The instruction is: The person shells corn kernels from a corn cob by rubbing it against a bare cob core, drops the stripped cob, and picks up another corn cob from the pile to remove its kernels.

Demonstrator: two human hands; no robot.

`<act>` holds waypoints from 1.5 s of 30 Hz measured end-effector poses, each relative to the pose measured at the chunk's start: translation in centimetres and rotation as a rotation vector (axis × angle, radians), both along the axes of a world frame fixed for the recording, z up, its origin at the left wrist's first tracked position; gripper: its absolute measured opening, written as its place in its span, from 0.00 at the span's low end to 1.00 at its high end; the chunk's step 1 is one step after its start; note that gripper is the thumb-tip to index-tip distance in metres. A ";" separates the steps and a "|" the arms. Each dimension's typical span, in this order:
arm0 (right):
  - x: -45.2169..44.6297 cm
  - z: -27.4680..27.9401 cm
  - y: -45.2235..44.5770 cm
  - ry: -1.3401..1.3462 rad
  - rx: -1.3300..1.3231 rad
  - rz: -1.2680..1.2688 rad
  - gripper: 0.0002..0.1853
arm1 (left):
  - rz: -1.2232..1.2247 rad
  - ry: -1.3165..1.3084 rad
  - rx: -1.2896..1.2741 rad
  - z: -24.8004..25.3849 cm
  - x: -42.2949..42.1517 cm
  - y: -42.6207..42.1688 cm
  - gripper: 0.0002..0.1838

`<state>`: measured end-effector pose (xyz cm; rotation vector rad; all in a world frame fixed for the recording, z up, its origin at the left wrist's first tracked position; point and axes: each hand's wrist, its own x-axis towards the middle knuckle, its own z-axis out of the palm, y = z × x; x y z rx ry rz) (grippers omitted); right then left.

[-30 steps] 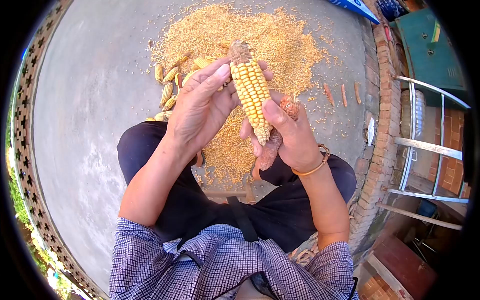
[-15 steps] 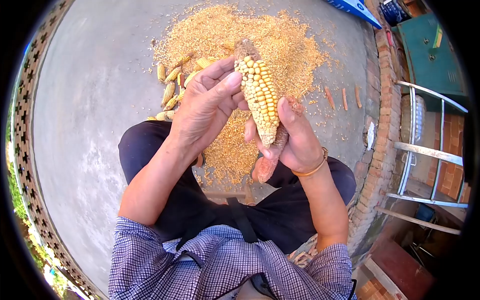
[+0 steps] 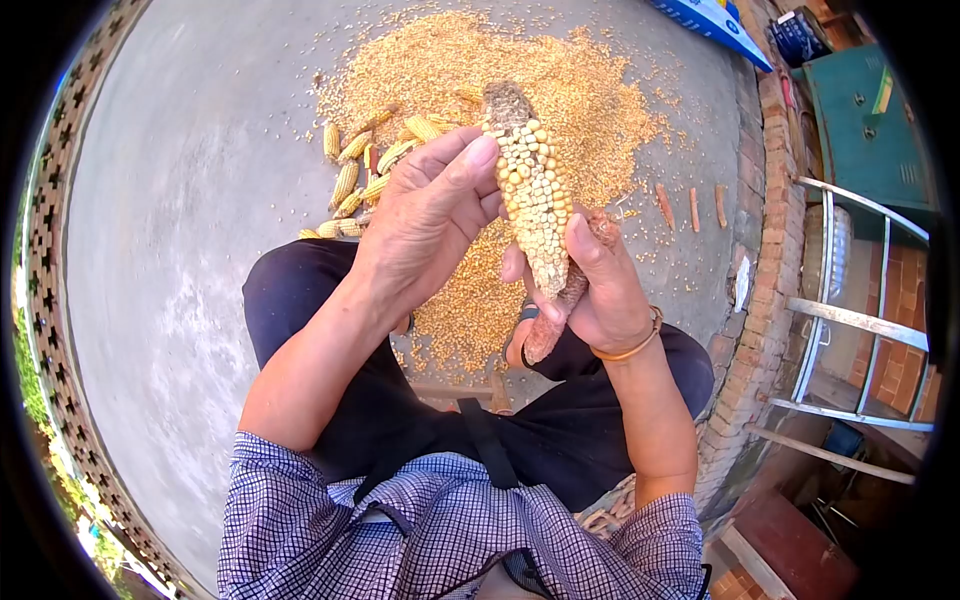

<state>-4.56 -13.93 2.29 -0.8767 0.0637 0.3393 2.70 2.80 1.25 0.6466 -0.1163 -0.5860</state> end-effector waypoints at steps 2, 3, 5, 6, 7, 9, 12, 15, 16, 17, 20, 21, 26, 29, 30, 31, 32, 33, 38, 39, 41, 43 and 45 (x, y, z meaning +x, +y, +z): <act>-0.1 -0.3 0.0 0.003 0.021 -0.004 0.22 | -0.008 -0.003 -0.006 0.0 0.0 0.1 0.16; -0.1 -0.4 0.0 0.001 0.022 -0.007 0.22 | -0.014 -0.009 -0.008 -0.1 0.0 0.1 0.16; -0.2 -0.6 -0.1 0.001 0.034 -0.003 0.23 | -0.025 0.003 0.002 0.0 0.0 0.1 0.16; -0.2 -0.7 -0.2 0.002 0.047 0.004 0.23 | -0.029 0.020 0.013 0.2 -0.1 0.1 0.16; -0.1 -0.7 -0.2 0.000 0.060 0.012 0.23 | -0.027 0.026 0.018 0.4 -0.1 0.1 0.16; 0.0 -0.7 -0.3 -0.023 0.064 0.015 0.24 | -0.018 0.029 0.022 0.6 -0.1 0.0 0.17; -0.1 -0.4 -0.1 -0.005 0.042 0.026 0.27 | 0.012 0.002 0.081 0.7 -0.2 -0.2 0.20; -0.1 0.0 0.0 -0.004 0.032 0.035 0.30 | 0.032 0.028 0.110 0.8 -0.1 -0.4 0.26; -0.1 0.0 0.0 -0.010 0.032 0.036 0.31 | 0.035 0.049 0.110 0.8 -0.1 -0.4 0.27; -0.2 0.0 0.0 -0.016 0.037 0.030 0.32 | 0.019 0.080 0.036 0.7 0.0 -0.3 0.29; -0.3 0.0 -0.7 -0.045 0.045 0.003 0.34 | -0.033 0.133 -0.102 1.0 0.3 0.3 0.38; -0.2 -0.1 -1.0 -0.062 0.044 -0.015 0.35 | -0.042 0.154 -0.168 1.2 0.3 0.3 0.39; 0.6 0.0 -2.8 -0.147 0.096 -0.113 0.34 | -0.074 0.183 -0.329 1.7 0.1 0.1 0.48; 0.7 0.0 -3.3 -0.164 0.114 -0.134 0.34 | -0.091 0.166 -0.358 2.0 0.0 0.1 0.49; 0.7 0.1 -3.5 -0.170 0.081 -0.126 0.35 | -0.098 0.159 -0.366 2.1 0.0 0.1 0.50; 0.7 0.1 -3.6 -0.176 0.047 -0.119 0.36 | -0.099 0.163 -0.374 2.1 0.0 0.1 0.50; 0.7 0.1 -3.5 -0.166 0.072 -0.125 0.35 | -0.100 0.168 -0.383 2.1 -0.1 0.1 0.51; 0.7 0.1 -3.2 -0.155 0.097 -0.130 0.35 | -0.101 0.173 -0.392 2.1 -0.1 0.1 0.51; 0.5 0.2 -3.1 -0.133 0.080 -0.131 0.34 | -0.098 0.171 -0.392 2.2 -0.2 0.0 0.53; 0.6 0.1 -3.1 -0.144 0.082 -0.127 0.34 | -0.094 0.171 -0.387 2.3 -0.2 -0.1 0.53; 0.7 0.0 -3.2 -0.163 0.059 -0.116 0.35 | -0.102 0.154 -0.387 2.3 -0.2 0.0 0.52; 0.7 0.0 -3.4 -0.182 0.008 -0.100 0.36 | -0.110 0.146 -0.390 2.3 -0.2 0.0 0.50; 0.6 0.1 -3.2 -0.175 0.001 -0.107 0.36 | -0.118 0.146 -0.397 2.2 -0.2 0.0 0.46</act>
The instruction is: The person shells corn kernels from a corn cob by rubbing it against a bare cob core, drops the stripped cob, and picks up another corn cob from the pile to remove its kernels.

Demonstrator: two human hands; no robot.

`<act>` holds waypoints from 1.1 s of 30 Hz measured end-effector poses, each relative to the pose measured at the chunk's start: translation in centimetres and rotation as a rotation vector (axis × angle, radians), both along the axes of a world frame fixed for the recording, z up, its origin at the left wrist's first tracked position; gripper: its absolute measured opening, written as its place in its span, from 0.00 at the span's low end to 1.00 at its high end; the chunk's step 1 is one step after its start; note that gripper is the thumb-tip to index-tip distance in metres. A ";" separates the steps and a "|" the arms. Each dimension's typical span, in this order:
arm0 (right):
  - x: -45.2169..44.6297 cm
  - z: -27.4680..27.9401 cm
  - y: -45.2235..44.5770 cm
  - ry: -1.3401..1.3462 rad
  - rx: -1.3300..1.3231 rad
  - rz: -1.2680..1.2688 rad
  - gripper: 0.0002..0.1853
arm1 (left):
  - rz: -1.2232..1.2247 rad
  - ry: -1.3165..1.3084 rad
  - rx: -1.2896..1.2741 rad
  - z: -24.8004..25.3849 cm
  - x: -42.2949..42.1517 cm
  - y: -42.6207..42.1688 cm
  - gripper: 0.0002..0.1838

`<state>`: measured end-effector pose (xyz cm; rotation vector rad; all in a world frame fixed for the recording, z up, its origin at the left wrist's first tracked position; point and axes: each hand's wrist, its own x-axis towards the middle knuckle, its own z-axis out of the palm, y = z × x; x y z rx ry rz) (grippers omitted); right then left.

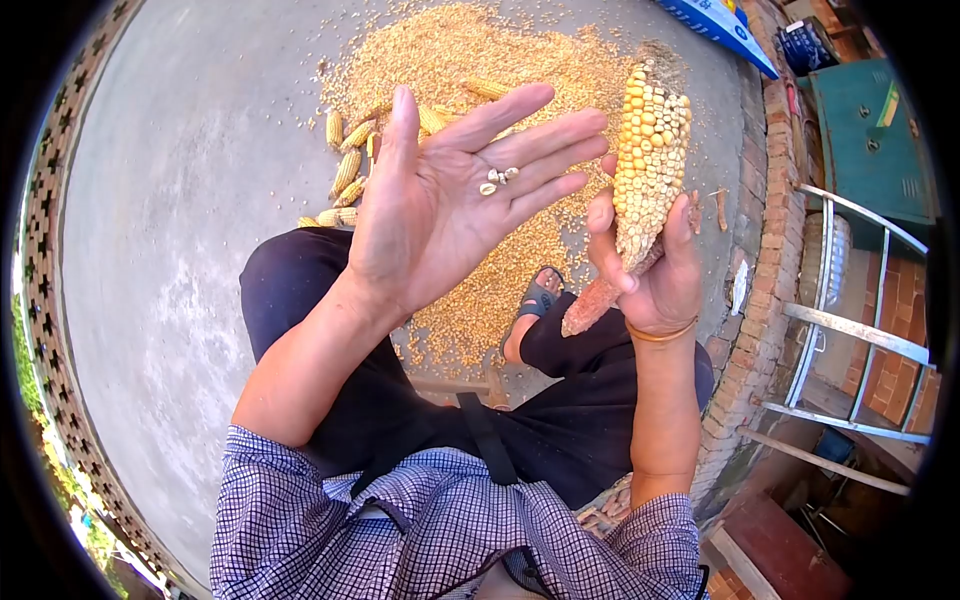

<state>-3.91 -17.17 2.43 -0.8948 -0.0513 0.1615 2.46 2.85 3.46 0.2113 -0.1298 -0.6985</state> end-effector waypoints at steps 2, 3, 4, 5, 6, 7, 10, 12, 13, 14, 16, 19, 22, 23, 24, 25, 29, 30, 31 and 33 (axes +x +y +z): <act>0.0 0.1 0.1 0.001 -0.004 -0.004 0.36 | 0.028 -0.068 0.092 0.1 -0.1 -0.1 0.39; 0.0 0.1 0.1 -0.002 -0.004 -0.003 0.36 | 0.042 -0.102 0.138 0.1 -0.2 -0.1 0.36; 0.1 0.1 0.1 -0.005 -0.005 -0.003 0.36 | 0.047 -0.135 0.149 0.1 -0.1 -0.1 0.34; 0.1 0.0 0.0 0.000 0.027 -0.003 0.35 | 0.052 -0.168 0.159 0.0 0.0 0.1 0.33; 0.1 -0.1 -0.2 0.005 0.059 -0.004 0.35 | 0.056 -0.201 0.169 -0.1 0.0 0.1 0.32; 0.2 -0.2 -0.3 0.010 0.092 -0.005 0.34 | 0.059 -0.202 0.174 -0.1 0.0 0.1 0.33; 0.2 0.0 -0.2 0.022 0.108 -0.068 0.34 | 0.068 -0.219 0.190 -0.2 0.0 0.2 0.35; 0.3 0.0 -0.5 0.026 0.124 -0.075 0.33 | 0.074 -0.247 0.204 -0.2 -0.1 0.2 0.35; 0.3 0.0 -0.6 0.027 0.132 -0.078 0.33 | 0.072 -0.202 0.179 -0.1 -0.1 0.1 0.35; 0.3 0.1 -0.5 0.049 0.131 -0.112 0.32 | 0.069 -0.157 0.155 0.0 -0.2 0.1 0.34; 0.4 0.4 -0.3 0.094 0.128 -0.177 0.31 | 0.060 -0.074 0.101 0.0 -0.2 0.0 0.35; 0.7 0.1 -0.4 0.110 0.142 -0.193 0.27 | 0.047 0.006 0.037 0.1 0.0 -0.1 0.39; 0.8 0.2 0.1 0.198 -0.046 -0.313 0.25 | 0.046 0.019 0.021 0.0 -0.1 -0.2 0.43; 0.9 -0.1 0.2 0.209 -0.066 -0.304 0.22 | 0.043 0.013 0.013 -0.1 0.0 -0.1 0.43; 1.0 -0.7 0.2 0.221 -0.087 -0.301 0.19 | 0.033 0.008 0.004 -0.1 0.0 -0.1 0.43; 1.1 -1.2 0.1 0.232 -0.110 -0.307 0.16 | 0.069 0.022 0.036 -0.1 0.0 -0.1 0.42; 1.1 -4.0 1.7 0.341 -0.099 -0.294 0.12 | 0.233 0.061 0.294 -0.2 1.0 -0.2 0.39; 0.9 -4.4 2.4 0.386 -0.106 -0.297 0.12 | 0.281 0.064 0.365 -0.4 1.3 -0.1 0.38; 0.9 -4.6 2.8 0.427 -0.114 -0.297 0.12 | 0.336 0.064 0.433 -0.7 1.7 -0.1 0.37; 0.8 -5.3 3.4 0.417 -0.117 -0.269 0.12 | 0.334 -0.048 0.519 0.4 1.7 -2.0 0.36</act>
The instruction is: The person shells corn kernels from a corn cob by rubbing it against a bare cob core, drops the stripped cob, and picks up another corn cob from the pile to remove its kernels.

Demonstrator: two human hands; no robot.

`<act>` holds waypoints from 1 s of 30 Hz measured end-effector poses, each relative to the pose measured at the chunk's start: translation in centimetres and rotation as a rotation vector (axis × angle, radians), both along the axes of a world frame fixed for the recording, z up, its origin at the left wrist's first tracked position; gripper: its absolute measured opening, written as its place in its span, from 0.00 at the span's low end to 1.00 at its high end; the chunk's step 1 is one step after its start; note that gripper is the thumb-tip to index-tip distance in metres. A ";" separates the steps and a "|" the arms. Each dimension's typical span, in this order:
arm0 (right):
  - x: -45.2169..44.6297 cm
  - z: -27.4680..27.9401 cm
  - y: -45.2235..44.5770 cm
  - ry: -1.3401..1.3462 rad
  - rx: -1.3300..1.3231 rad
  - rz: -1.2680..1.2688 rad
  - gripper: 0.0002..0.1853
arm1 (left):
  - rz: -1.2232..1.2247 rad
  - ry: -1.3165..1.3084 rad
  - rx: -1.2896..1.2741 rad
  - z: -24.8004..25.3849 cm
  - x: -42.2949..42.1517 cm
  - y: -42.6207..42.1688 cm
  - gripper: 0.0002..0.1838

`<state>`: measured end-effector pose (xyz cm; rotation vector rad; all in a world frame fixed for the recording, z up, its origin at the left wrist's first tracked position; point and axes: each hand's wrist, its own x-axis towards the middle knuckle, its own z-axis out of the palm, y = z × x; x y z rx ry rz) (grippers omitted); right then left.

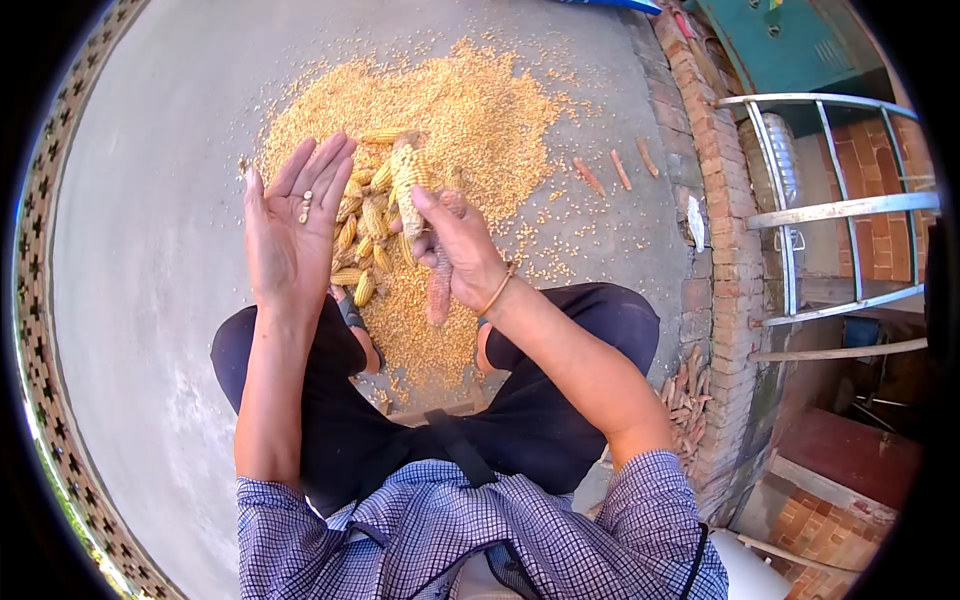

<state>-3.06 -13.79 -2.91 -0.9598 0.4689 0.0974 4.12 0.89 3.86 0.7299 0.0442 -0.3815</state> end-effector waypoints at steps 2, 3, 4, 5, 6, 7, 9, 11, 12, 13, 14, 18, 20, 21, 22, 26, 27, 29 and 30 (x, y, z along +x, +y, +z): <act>-0.6 -0.7 0.2 -0.098 0.122 0.010 0.12 | -0.133 -0.152 0.092 1.7 -2.2 -2.6 0.35; -0.9 -1.1 0.5 -0.195 0.246 0.011 0.11 | -0.261 -0.216 0.157 3.0 -4.8 -5.6 0.35; -0.4 -0.4 0.5 -0.081 0.104 0.020 0.11 | -0.555 -0.335 0.026 3.3 -6.6 -8.2 0.35; 0.1 0.3 0.5 0.037 -0.026 0.040 0.11 | -0.859 -0.260 -0.067 5.6 -9.8 -10.2 0.37; 0.0 0.8 0.5 -0.022 -0.021 0.050 0.11 | -0.920 -0.671 -0.036 7.4 -12.8 -12.0 0.35; -0.1 1.2 0.2 -0.083 -0.022 0.048 0.11 | -0.971 -1.090 -0.005 8.6 -14.8 -13.3 0.36; -0.3 1.7 0.0 -0.146 -0.123 0.007 0.12 | -0.682 -1.284 -0.039 9.7 -16.1 -13.8 0.36; -0.6 2.3 0.1 -0.145 -0.238 -0.038 0.15 | -0.475 -1.297 0.032 9.4 -15.1 -13.1 0.35; -0.7 2.9 0.2 -0.119 -0.305 -0.066 0.18 | -0.418 -1.228 0.116 9.0 -12.5 -11.3 0.34; -0.8 3.1 0.4 -0.092 -0.371 -0.098 0.21 | -0.151 -1.340 0.320 7.7 -9.4 -9.3 0.30; -0.6 2.1 0.9 -0.236 -0.272 -0.191 0.22 | -0.023 -1.165 0.431 6.9 -7.2 -6.9 0.23; -1.2 5.0 0.6 -0.281 -0.535 -0.093 0.25 | 0.196 -0.573 0.478 2.3 -0.1 -0.6 0.27; -1.0 3.5 1.1 -0.485 -0.705 -0.126 0.26 | 0.043 -0.328 0.132 -0.1 1.2 0.6 0.31; -0.8 3.5 1.2 -0.573 -0.841 -0.127 0.26 | 0.006 -0.367 0.115 -0.3 1.0 0.6 0.33; -0.6 3.6 1.3 -0.660 -0.977 -0.140 0.26 | -0.033 -0.405 0.098 -0.5 0.4 0.0 0.35; -1.1 4.0 2.2 -0.598 -1.030 0.008 0.24 | -0.129 -0.478 0.161 -0.3 -0.4 0.1 0.35; -1.5 4.2 2.3 -0.552 -1.011 0.058 0.24 | -0.142 -0.475 0.191 -0.3 -0.7 0.1 0.35; -1.6 4.5 2.3 -0.531 -0.921 0.129 0.24 | -0.150 -0.420 0.158 -0.5 -1.0 0.6 0.33; -1.6 4.7 2.4 -0.554 -0.850 0.151 0.24 | -0.164 -0.403 0.147 -0.6 -1.1 0.7 0.32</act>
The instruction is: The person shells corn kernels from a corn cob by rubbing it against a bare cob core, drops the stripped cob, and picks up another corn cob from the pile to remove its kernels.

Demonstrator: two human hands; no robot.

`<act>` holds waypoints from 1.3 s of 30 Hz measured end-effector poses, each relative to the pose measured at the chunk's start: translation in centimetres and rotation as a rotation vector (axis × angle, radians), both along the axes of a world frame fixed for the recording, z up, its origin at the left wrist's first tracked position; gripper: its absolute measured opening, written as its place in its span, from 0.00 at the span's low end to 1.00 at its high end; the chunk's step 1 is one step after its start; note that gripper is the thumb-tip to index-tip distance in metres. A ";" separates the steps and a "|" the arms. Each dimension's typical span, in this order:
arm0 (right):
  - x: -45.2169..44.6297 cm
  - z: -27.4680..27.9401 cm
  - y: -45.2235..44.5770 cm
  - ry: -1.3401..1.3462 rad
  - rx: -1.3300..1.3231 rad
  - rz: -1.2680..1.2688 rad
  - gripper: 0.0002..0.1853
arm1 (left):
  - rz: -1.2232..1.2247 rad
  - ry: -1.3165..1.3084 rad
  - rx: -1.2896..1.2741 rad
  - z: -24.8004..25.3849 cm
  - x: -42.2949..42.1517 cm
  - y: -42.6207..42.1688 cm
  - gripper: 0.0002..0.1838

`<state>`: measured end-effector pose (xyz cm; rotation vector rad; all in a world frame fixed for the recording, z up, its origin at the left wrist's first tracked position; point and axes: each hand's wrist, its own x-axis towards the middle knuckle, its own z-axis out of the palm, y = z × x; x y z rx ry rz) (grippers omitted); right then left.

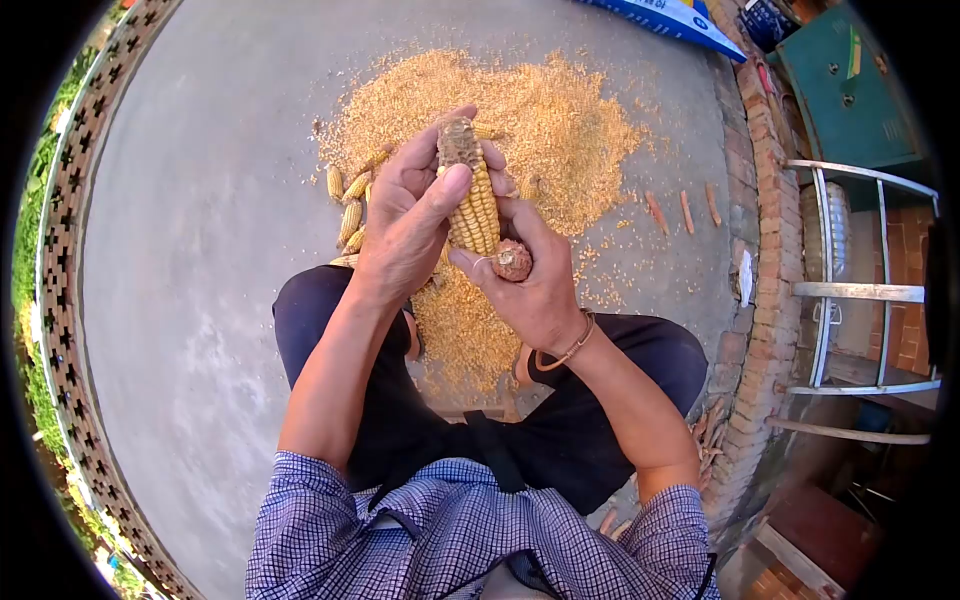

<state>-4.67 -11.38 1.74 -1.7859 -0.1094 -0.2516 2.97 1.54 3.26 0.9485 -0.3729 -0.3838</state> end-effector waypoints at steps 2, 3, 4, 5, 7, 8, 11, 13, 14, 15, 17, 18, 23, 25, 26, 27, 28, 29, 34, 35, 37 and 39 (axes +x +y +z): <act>0.1 0.2 0.1 0.075 0.129 0.071 0.24 | -0.001 0.025 0.005 -0.1 -0.1 0.1 0.31; 0.0 0.4 0.0 0.153 0.193 0.097 0.23 | 0.012 0.033 0.014 0.0 -0.2 0.0 0.30; 0.0 0.4 0.0 0.192 0.228 0.108 0.22 | 0.023 0.040 0.022 0.0 -0.2 -0.2 0.30; -0.1 0.3 0.0 0.232 0.263 0.117 0.22 | 0.030 0.055 0.026 -0.2 -0.2 -0.4 0.28; -0.2 -0.1 0.5 0.208 0.240 0.097 0.22 | 0.046 0.089 0.033 -0.7 -0.2 -0.6 0.26; -0.3 -0.3 0.7 0.180 0.209 0.081 0.22 | 0.039 0.101 0.023 -1.0 -0.2 -0.7 0.24; -0.7 -0.5 1.1 0.065 0.052 0.004 0.23 | 0.009 0.155 -0.026 -1.5 -0.2 -1.0 0.22; -0.8 0.1 1.3 0.067 0.032 -0.028 0.23 | -0.017 0.211 -0.070 -1.2 -0.2 -1.1 0.22; -0.8 0.0 1.3 0.081 0.058 -0.020 0.21 | -0.022 0.222 -0.080 -1.3 -0.2 -1.1 0.22; -0.9 0.0 1.3 0.095 0.083 -0.013 0.19 | -0.028 0.234 -0.090 -1.5 -0.2 -1.1 0.23; -0.9 0.0 1.3 0.101 0.100 -0.010 0.17 | -0.049 0.262 -0.132 -1.8 0.0 -1.1 0.25; -0.9 0.1 1.3 0.093 0.092 -0.012 0.16 | -0.063 0.279 -0.165 -2.1 0.2 -1.0 0.27; -1.1 -0.3 1.1 0.191 0.135 -0.002 0.17 | -0.088 0.353 -0.248 -2.1 0.4 -0.6 0.31; -1.0 -0.3 1.2 0.225 0.163 -0.004 0.16 | -0.085 0.356 -0.253 -1.8 0.4 -0.5 0.31; -1.0 -0.2 1.2 0.238 0.174 -0.004 0.15 | -0.094 0.334 -0.254 -2.0 0.5 -0.4 0.31; -1.0 -0.2 1.2 0.246 0.178 -0.001 0.15 | -0.102 0.314 -0.254 -2.2 0.6 -0.3 0.32; -1.1 -0.2 1.2 0.254 0.182 0.003 0.15 | -0.110 0.294 -0.255 -2.4 0.6 -0.2 0.32; -1.1 -0.2 1.2 0.261 0.187 0.007 0.15 | -0.103 0.302 -0.259 -2.4 0.5 -0.2 0.32; -1.0 0.1 1.0 0.330 0.282 0.045 0.13 | -0.110 0.314 -0.281 -2.1 0.6 -0.2 0.31; -1.0 0.2 0.8 0.344 0.300 0.057 0.13 | -0.101 0.283 -0.250 -2.1 0.5 -0.1 0.30; -1.0 0.1 0.7 0.345 0.317 0.082 0.14 | -0.084 0.222 -0.189 -2.1 0.4 0.0 0.29; -1.0 0.0 0.8 0.317 0.352 0.095 0.16 | -0.090 0.204 -0.181 -1.9 0.2 0.1 0.28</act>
